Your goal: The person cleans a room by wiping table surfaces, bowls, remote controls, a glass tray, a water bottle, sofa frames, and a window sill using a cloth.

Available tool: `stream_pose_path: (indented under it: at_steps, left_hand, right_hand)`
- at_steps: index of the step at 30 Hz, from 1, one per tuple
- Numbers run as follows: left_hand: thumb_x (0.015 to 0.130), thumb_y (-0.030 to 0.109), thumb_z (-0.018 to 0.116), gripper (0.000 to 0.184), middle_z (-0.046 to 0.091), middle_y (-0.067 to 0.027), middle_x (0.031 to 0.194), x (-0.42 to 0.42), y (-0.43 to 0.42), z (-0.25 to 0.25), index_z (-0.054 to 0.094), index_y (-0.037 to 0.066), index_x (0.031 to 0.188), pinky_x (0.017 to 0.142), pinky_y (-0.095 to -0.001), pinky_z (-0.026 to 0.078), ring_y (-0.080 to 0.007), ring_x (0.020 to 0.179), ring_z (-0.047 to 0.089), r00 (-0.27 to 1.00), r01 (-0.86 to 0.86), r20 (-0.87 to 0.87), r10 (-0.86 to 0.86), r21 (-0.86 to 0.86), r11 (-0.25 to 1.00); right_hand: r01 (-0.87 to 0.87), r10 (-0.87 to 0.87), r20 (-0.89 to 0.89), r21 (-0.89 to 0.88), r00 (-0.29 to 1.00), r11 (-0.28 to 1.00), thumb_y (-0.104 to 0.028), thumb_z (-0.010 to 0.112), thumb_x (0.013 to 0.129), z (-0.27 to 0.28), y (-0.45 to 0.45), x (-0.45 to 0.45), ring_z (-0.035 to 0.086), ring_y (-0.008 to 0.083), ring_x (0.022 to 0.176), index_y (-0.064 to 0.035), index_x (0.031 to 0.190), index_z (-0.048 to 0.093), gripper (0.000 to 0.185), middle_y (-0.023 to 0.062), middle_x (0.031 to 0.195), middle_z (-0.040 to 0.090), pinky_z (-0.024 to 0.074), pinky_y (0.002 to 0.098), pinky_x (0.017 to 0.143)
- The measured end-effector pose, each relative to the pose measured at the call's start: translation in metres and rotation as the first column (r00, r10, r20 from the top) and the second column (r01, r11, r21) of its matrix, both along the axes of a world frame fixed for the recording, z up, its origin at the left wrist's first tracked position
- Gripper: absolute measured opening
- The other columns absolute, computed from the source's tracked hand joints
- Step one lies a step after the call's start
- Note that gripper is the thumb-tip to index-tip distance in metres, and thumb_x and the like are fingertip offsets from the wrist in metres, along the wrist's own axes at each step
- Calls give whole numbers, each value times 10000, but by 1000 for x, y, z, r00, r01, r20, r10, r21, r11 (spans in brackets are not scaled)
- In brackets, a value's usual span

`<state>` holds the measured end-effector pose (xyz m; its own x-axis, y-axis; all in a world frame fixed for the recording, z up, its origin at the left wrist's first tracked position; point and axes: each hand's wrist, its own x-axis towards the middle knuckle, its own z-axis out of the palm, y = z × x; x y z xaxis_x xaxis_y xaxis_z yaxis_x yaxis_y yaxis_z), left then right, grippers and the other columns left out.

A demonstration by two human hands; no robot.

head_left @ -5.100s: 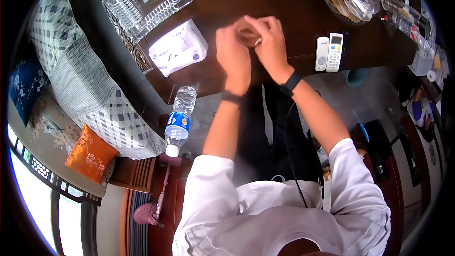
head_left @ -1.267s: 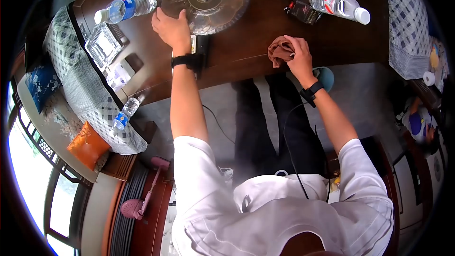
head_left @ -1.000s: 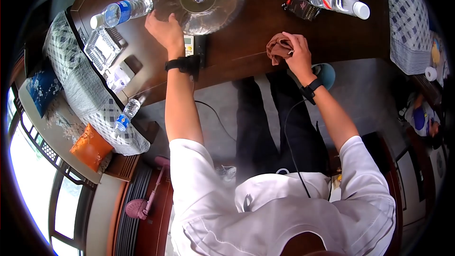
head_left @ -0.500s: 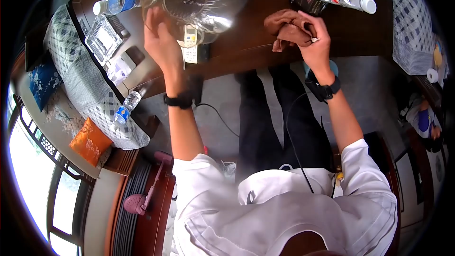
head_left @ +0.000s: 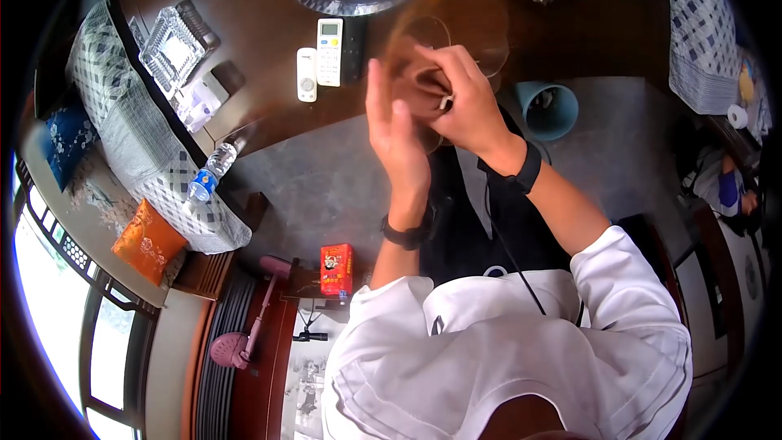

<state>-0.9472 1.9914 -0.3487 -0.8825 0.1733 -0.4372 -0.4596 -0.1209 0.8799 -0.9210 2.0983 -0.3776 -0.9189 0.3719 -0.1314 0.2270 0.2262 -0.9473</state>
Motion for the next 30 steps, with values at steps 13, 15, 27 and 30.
stream_pose_path:
  at_steps: [13, 15, 27, 30]
  left_hand:
    - [858, 37, 512, 731, 438, -242, 1501, 28, -12, 30, 295, -45, 1551, 1143, -482, 368, -350, 1363, 485, 983, -114, -154, 101, -76, 991]
    - [845, 44, 519, 746, 446, -252, 1493, 31, -12, 38, 296, -44, 1552, 1136, -485, 373, -367, 1367, 480, 977, -152, -164, 136, -88, 984]
    - [812, 53, 463, 742, 460, -300, 1473, 34, -24, 49, 314, -80, 1527, 1140, -467, 359, -395, 1371, 472, 925, -268, -308, 221, -118, 956]
    - [812, 58, 459, 743, 465, -311, 1462, 28, -30, 47, 313, -78, 1528, 1141, -468, 355, -396, 1366, 474, 942, -212, -297, 154, -173, 962]
  right_hand:
    - [276, -148, -340, 366, 929, 889, -81, 832, 633, 31, -5, -27, 648, 277, 951, -169, 1192, 702, 580, 61, 1050, 639, 554, 376, 771]
    - [243, -104, -294, 489, 950, 838, -84, 807, 651, 21, 3, -34, 633, 268, 928, -195, 1165, 715, 535, 36, 1019, 634, 540, 366, 747]
    - [-232, 192, 150, 330, 970, 915, -52, 821, 636, 38, -10, 15, 605, 242, 774, -189, 1070, 734, 463, 36, 824, 576, 526, 353, 664]
    - [-298, 274, 198, 103, 941, 949, -69, 813, 642, 41, -24, 25, 621, 220, 777, -203, 1053, 749, 437, 24, 810, 574, 549, 342, 681]
